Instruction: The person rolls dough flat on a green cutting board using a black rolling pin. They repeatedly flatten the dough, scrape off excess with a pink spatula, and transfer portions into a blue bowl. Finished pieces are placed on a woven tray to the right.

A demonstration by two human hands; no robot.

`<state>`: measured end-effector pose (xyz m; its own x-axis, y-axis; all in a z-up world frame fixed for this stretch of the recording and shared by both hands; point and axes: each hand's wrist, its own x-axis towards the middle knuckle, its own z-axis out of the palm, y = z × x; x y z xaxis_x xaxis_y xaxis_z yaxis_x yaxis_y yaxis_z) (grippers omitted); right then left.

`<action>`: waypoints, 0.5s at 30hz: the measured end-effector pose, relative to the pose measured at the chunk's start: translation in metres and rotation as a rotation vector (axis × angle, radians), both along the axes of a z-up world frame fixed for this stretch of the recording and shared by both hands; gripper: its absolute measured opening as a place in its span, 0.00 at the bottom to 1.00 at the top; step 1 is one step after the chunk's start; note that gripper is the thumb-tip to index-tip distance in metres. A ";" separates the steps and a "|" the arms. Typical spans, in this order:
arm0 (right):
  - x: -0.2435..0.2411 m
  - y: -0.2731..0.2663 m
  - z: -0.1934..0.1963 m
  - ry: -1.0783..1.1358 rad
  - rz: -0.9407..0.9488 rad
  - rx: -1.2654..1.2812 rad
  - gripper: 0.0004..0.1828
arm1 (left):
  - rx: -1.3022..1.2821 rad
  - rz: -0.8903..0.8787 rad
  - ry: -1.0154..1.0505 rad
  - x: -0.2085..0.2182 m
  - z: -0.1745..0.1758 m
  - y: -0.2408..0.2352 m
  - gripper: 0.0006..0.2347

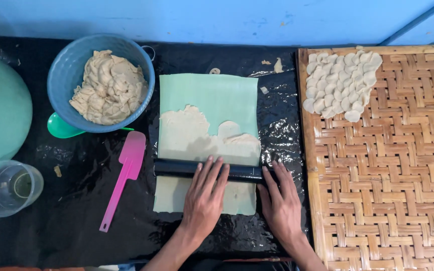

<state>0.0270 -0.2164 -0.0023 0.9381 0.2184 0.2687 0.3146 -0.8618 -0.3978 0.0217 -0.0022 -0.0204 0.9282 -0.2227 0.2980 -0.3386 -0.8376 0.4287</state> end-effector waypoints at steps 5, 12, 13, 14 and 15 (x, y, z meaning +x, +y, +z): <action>0.029 0.005 -0.010 -0.021 -0.013 -0.052 0.26 | 0.003 -0.001 0.056 0.030 0.005 -0.006 0.23; 0.106 0.015 -0.002 -0.020 0.075 -0.187 0.32 | 0.153 0.067 0.151 0.112 0.006 -0.009 0.30; 0.116 0.017 -0.003 -0.017 0.078 -0.185 0.32 | 0.155 0.070 0.154 0.122 0.006 -0.007 0.30; 0.128 0.017 -0.003 -0.007 0.081 -0.210 0.32 | 0.153 0.070 0.150 0.134 0.005 -0.006 0.30; 0.138 0.018 -0.004 0.004 0.083 -0.234 0.32 | 0.152 0.070 0.146 0.145 0.005 -0.006 0.29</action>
